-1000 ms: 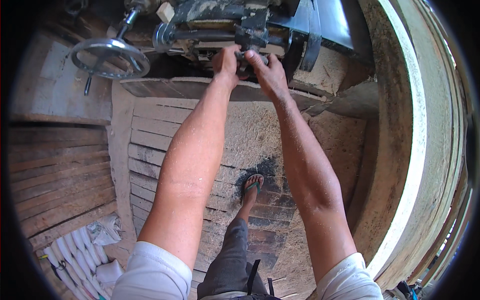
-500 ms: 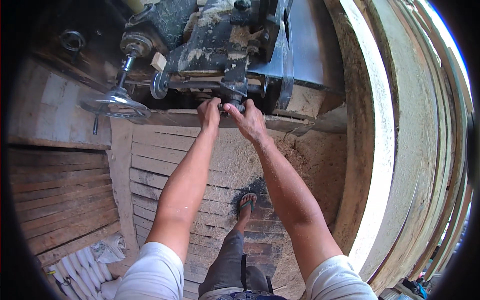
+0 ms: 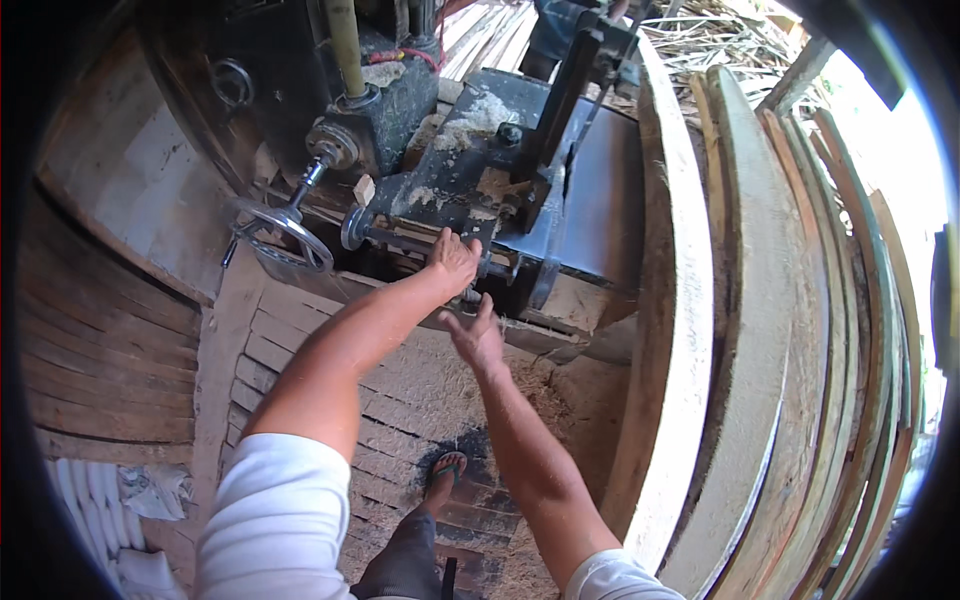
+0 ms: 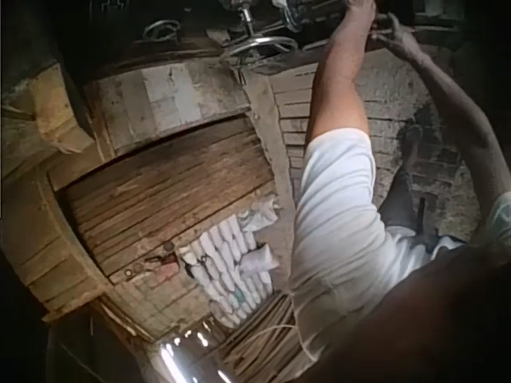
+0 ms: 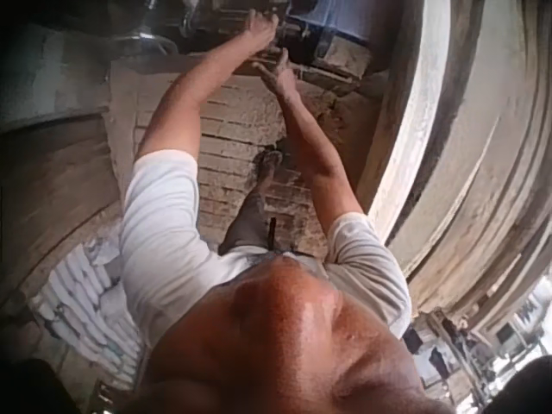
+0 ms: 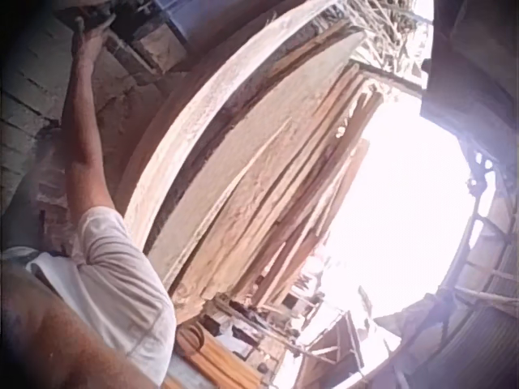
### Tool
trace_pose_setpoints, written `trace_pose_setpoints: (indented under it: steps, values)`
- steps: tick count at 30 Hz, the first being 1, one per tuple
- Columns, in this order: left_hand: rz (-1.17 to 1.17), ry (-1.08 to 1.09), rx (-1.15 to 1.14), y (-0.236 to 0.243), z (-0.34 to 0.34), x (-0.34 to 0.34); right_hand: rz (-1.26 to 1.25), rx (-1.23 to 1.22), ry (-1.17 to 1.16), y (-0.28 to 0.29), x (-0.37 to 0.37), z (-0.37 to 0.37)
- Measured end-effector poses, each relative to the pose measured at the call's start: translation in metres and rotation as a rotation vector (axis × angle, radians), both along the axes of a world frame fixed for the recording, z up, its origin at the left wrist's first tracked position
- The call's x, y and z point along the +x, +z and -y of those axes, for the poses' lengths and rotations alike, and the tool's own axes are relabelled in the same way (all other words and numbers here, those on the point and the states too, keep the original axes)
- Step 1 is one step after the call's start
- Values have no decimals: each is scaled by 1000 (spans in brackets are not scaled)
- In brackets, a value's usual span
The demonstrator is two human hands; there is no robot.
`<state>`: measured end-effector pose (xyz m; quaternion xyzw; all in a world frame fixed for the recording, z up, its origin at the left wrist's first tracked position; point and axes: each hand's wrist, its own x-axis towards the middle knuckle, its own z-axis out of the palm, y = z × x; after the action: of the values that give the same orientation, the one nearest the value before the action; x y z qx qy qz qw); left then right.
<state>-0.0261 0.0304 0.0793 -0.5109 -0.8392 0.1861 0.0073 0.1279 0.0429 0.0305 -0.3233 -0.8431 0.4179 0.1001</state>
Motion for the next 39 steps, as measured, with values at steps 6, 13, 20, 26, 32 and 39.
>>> trace_pose_setpoints:
  steps: [6, 13, 20, 26, 32, 39]
  values:
    - [308, 225, 1016, -15, 85, 126, -156, -261, 255, 142, 309, 94]
    - [1175, 800, 507, -91, 382, 475, 65, -577, -1003, 51, 842, 151]
    - [1577, 452, 243, 33, 459, 759, 455, -1229, -567, -28, 918, 331]
    - [1479, 411, 674, 72, 495, 901, -109, -1447, -519, -38, 875, 384]
    - [911, 430, 1037, 22, 520, 917, -783, -1720, -219, -22, 806, 431]
    - [1044, 706, 751, 51, 641, 888, -553, -1482, -228, 29, 841, 516]
